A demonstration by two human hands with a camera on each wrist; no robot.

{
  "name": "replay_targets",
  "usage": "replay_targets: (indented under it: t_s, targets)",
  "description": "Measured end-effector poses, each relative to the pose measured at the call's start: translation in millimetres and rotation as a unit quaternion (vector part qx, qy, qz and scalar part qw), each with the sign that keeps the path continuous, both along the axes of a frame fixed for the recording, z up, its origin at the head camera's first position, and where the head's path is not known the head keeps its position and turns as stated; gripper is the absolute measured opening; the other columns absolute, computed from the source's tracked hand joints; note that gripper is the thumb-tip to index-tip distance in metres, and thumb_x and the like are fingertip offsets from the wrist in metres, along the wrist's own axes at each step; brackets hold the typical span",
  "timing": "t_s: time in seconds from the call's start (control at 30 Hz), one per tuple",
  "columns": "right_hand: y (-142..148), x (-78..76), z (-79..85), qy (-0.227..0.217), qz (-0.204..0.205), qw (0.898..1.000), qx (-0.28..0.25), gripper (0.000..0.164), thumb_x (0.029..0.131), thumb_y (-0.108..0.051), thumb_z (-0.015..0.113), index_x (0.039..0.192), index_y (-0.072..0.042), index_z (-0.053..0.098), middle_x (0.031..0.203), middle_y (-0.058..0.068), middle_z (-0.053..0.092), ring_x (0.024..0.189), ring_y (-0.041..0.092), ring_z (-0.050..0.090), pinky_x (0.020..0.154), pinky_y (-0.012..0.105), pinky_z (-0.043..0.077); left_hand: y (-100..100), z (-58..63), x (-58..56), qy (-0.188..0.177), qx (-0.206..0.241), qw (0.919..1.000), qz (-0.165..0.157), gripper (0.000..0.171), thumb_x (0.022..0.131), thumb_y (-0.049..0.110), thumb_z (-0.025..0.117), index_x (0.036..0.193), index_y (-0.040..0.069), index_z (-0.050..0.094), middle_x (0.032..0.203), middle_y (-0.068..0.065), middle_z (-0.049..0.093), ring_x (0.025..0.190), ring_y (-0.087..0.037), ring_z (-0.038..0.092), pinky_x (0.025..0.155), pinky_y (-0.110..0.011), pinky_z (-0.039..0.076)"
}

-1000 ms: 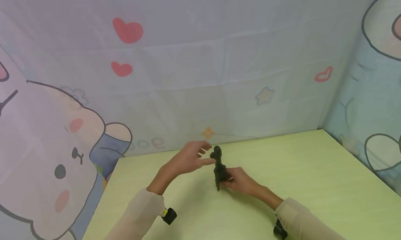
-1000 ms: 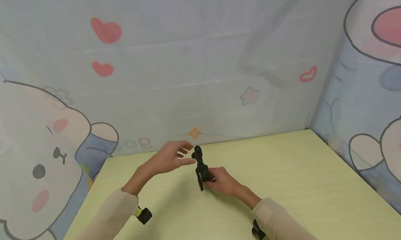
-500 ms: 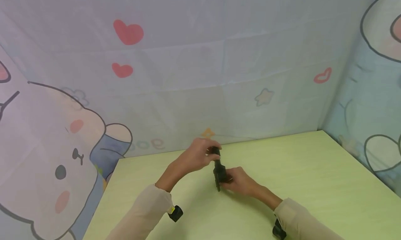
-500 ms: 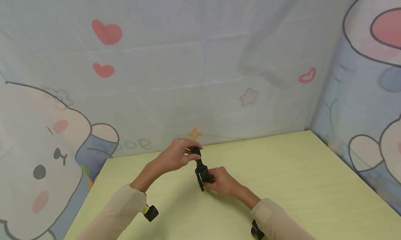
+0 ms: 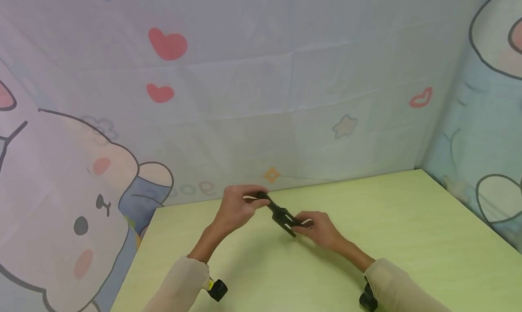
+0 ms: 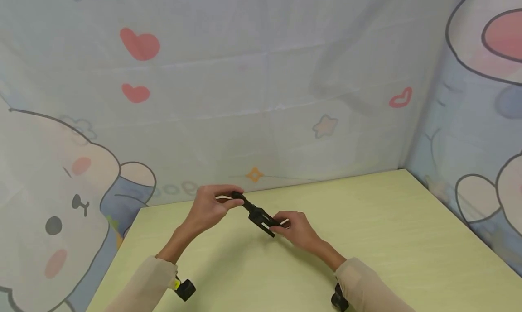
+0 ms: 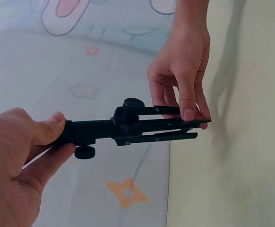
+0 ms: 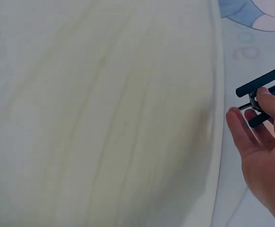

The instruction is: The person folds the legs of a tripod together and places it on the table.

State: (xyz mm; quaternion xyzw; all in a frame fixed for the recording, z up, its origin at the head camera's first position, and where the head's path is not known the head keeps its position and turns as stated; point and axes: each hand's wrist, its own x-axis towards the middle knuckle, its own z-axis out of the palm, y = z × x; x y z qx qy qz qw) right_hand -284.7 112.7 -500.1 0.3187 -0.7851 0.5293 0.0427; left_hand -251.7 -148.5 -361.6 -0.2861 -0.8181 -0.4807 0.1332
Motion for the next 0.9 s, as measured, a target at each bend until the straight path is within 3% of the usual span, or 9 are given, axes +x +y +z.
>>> replay_targets:
  t_s: [0.07, 0.2, 0.27, 0.4, 0.5, 0.63, 0.77, 0.9]
  targets:
    - [2, 2.0, 2.2, -0.070, 0.007, 0.996, -0.052, 0.015, 0.093, -0.005, 0.078, 0.107, -0.002, 0.075, 0.109, 0.013, 0.072, 0.094, 0.026, 0.076, 0.082, 0.034, 0.063, -5, -2.5, 1.1, -0.001, 0.027, 0.9995, 0.014, 0.020, 0.086, 0.003, 0.084, 0.106, 0.008, 0.082, 0.099, -0.006, 0.078, 0.093, -0.021, 0.075, 0.081, -0.028, 0.062]
    - [2, 6.3, 9.9, -0.194, 0.000, 0.970, -0.150, 0.024, 0.093, -0.002, 0.077, 0.114, 0.007, 0.072, 0.116, 0.019, 0.068, 0.100, 0.027, 0.074, 0.089, 0.040, 0.061, -15, -7.9, 2.8, -0.020, 0.072, 0.9967, 0.031, 0.020, 0.087, 0.005, 0.084, 0.106, 0.011, 0.082, 0.101, -0.005, 0.077, 0.094, -0.020, 0.074, 0.084, -0.031, 0.062]
    - [2, 7.4, 14.3, -0.225, -0.017, 0.958, -0.176, 0.027, 0.092, -0.003, 0.078, 0.115, 0.009, 0.072, 0.115, 0.018, 0.069, 0.099, 0.025, 0.074, 0.090, 0.039, 0.061, -20, -10.8, 2.9, -0.034, 0.090, 0.9947, 0.038, 0.021, 0.088, 0.007, 0.084, 0.108, 0.012, 0.081, 0.104, -0.004, 0.077, 0.096, -0.019, 0.073, 0.086, -0.031, 0.062]
    - [5, 7.9, 22.9, -0.244, -0.050, 0.949, -0.192, 0.030, 0.091, -0.005, 0.080, 0.117, 0.008, 0.072, 0.114, 0.015, 0.071, 0.096, 0.020, 0.073, 0.089, 0.035, 0.061, -29, -15.8, 3.4, -0.059, 0.114, 0.9908, 0.045, 0.023, 0.088, 0.012, 0.085, 0.111, 0.013, 0.081, 0.108, -0.004, 0.077, 0.099, -0.019, 0.073, 0.086, -0.033, 0.062]
    - [10, 6.8, 27.3, -0.239, -0.057, 0.949, -0.196, 0.032, 0.092, -0.005, 0.079, 0.121, 0.008, 0.071, 0.118, 0.016, 0.069, 0.098, 0.021, 0.073, 0.092, 0.035, 0.060, -34, -21.8, 3.2, -0.073, 0.120, 0.9892, 0.044, 0.024, 0.087, 0.014, 0.086, 0.111, 0.013, 0.081, 0.109, -0.005, 0.077, 0.100, -0.020, 0.073, 0.085, -0.033, 0.062]
    - [21, 5.7, 31.7, -0.216, -0.056, 0.957, -0.188, 0.033, 0.094, -0.003, 0.077, 0.124, 0.008, 0.070, 0.124, 0.019, 0.066, 0.101, 0.021, 0.073, 0.095, 0.039, 0.059, -41, -36.3, 2.5, -0.094, 0.115, 0.9876, 0.051, 0.026, 0.085, 0.013, 0.088, 0.111, 0.009, 0.081, 0.107, -0.008, 0.077, 0.097, -0.019, 0.074, 0.083, -0.030, 0.061]
    - [29, 5.9, 34.9, -0.184, -0.055, 0.970, -0.151, 0.030, 0.094, -0.003, 0.076, 0.122, 0.006, 0.071, 0.123, 0.020, 0.067, 0.102, 0.021, 0.073, 0.094, 0.041, 0.059, -45, -55.2, 1.1, -0.121, 0.115, 0.9842, 0.058, 0.027, 0.084, 0.007, 0.088, 0.110, 0.003, 0.081, 0.103, -0.013, 0.078, 0.094, -0.021, 0.075, 0.082, -0.028, 0.061]
    - [34, 5.1, 32.4, -0.154, -0.060, 0.982, -0.095, 0.023, 0.093, -0.006, 0.078, 0.116, 0.000, 0.075, 0.119, 0.017, 0.069, 0.102, 0.024, 0.074, 0.089, 0.035, 0.060, -44, -73.6, 0.0, -0.141, 0.101, 0.9829, 0.061, 0.024, 0.084, 0.004, 0.087, 0.107, 0.002, 0.081, 0.101, -0.013, 0.077, 0.094, -0.024, 0.075, 0.081, -0.026, 0.061]
